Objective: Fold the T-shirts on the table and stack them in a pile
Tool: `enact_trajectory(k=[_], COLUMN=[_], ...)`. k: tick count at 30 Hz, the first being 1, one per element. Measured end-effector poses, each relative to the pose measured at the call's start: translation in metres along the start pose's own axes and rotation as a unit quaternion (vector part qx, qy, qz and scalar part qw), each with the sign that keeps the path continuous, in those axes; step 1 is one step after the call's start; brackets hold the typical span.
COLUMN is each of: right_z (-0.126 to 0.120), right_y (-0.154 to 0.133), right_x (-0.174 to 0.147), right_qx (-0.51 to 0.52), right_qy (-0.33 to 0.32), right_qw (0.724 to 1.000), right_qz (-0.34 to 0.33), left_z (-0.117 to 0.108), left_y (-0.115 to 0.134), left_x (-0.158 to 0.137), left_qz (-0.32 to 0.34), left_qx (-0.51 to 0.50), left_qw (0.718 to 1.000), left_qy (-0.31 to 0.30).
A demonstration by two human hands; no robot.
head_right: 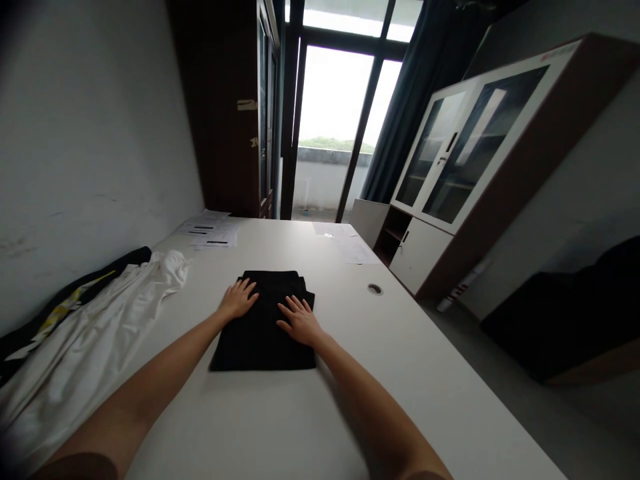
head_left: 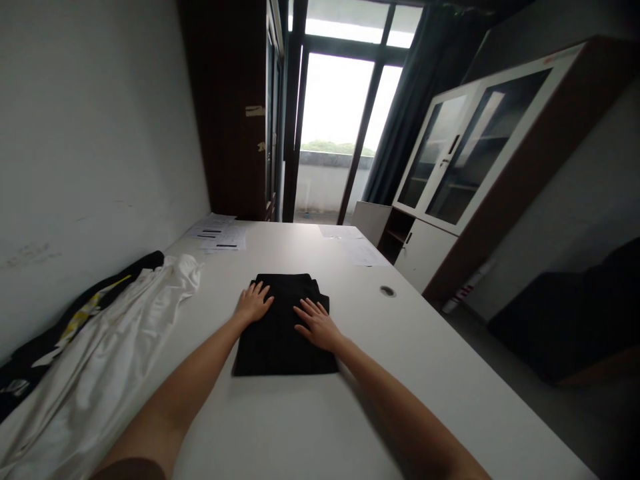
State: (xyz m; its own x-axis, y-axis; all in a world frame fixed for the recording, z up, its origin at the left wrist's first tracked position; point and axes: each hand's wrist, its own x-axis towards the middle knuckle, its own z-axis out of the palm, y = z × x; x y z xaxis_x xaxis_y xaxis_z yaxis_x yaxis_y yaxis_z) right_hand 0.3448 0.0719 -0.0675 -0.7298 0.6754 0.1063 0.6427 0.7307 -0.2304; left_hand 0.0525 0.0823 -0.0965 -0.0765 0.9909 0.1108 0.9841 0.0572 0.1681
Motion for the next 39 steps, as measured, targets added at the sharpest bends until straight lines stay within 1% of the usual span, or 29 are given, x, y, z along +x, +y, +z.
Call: enact_trajectory(k=[5,9,13,18,23,26,30,33,36,39], right_z=[-0.001,0.001,0.009,0.018,0.019,0.019,0.017,0.015,0.015,0.017], right_y=[0.008,0.020,0.035,0.048,0.056,0.064,0.069,0.064,0.054,0.050], right_x=[0.018,0.047,0.078,0.115,0.146,0.152,0.152,0.152,0.152,0.145], right_qx=[0.007,0.006,-0.012,-0.022,-0.019,-0.013,-0.004,-0.016,-0.024,-0.019], right_qy=[-0.009,-0.031,-0.031,-0.045,-0.062,-0.066,-0.063,-0.064,-0.056,-0.059], right_qw=[1.000,0.998,0.994,0.991,0.985,0.980,0.977,0.976,0.981,0.980], right_qz=[0.025,0.060,0.101,0.126,0.162,0.186,0.205,0.206,0.185,0.187], left_z=[0.005,0.004,0.004,0.007,0.007,0.005,0.001,-0.003,-0.004,-0.003], left_y=[-0.002,-0.001,-0.001,-0.001,-0.001,-0.001,0.001,0.007,0.016,0.019], left_x=[0.001,-0.002,-0.001,0.001,0.001,0.001,0.002,0.007,0.019,0.034], left_qz=[-0.019,-0.021,-0.023,-0.033,-0.029,-0.025,-0.028,-0.021,-0.014,0.001], left_qx=[-0.004,0.000,0.002,0.000,-0.003,-0.009,-0.017,-0.015,-0.014,-0.015], left_qw=[1.000,1.000,1.000,0.999,1.000,1.000,0.999,1.000,1.000,1.000], left_qy=[0.002,0.002,0.006,0.004,0.000,-0.002,-0.002,0.003,0.008,-0.004])
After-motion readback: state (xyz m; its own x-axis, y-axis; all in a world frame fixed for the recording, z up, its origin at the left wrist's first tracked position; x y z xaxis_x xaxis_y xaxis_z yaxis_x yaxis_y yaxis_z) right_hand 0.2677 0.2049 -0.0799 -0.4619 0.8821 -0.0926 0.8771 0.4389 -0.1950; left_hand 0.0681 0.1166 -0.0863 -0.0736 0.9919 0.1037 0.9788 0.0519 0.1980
